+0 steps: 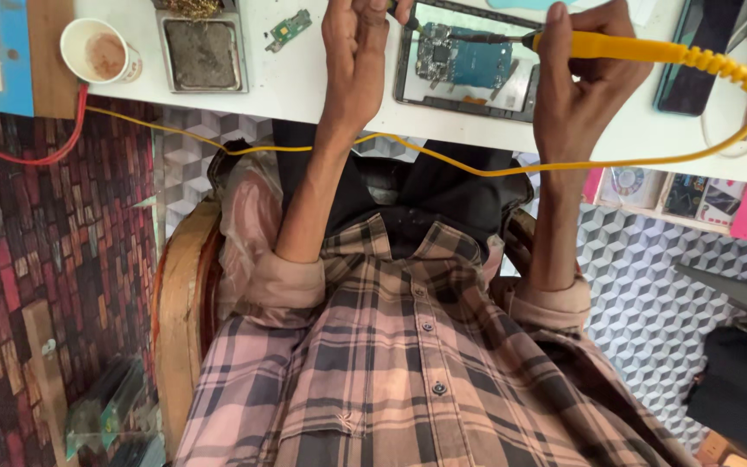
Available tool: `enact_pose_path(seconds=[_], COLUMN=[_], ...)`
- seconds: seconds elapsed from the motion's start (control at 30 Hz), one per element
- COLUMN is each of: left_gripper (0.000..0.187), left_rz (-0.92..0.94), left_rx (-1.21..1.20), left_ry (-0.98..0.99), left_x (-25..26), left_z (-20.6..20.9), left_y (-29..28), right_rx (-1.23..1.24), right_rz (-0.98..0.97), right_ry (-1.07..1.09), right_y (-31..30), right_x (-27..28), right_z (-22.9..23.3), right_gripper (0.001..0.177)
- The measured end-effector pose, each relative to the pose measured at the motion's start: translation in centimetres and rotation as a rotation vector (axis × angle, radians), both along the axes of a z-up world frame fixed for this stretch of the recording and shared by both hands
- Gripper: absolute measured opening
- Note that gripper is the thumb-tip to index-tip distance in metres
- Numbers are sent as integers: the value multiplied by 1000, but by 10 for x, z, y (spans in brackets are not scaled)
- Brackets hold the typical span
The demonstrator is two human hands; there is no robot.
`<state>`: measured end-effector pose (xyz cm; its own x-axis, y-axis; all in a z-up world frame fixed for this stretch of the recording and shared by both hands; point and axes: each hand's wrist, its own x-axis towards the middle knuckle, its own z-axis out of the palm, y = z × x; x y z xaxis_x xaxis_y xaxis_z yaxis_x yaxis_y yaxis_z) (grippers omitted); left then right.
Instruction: The person uses a soldering iron and a small screwdriver to work on a circuit board placed on a tablet screen. They repeatedly apply the soldering iron to different points on the board while holding the screwdriver in the other hand.
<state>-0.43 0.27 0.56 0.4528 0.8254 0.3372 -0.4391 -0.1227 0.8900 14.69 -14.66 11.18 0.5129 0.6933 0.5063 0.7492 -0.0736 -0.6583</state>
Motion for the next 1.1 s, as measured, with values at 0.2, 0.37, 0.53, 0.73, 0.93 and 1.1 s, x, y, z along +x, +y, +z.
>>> enact_pose_path(seconds=[0.2, 0.37, 0.53, 0.73, 0.93, 1.1], left_gripper=[26, 26, 25, 25, 28, 30], left_rz=[-9, -24, -28, -5, -20, -6], left_rx=[-24, 76, 14, -16, -1, -26], left_ry=[-25, -90, -71, -22, -40, -14], left_x=[-1, 1, 1, 1, 0, 1], left_z=[2, -1, -1, -6, -6, -1], left_y=[0, 2, 0, 0, 0, -2], right_rx=[-201, -174, 74, 219, 4, -132], right_rz=[47, 70, -224, -172, 4, 155], right_ry=[31, 73, -216, -31, -111, -142], right_y=[6, 5, 18, 17, 18, 19], right_x=[-24, -25, -25, -29, -20, -33], right_z=[28, 30, 0, -15, 8, 33], right_gripper=[25, 17, 21, 30, 25, 19])
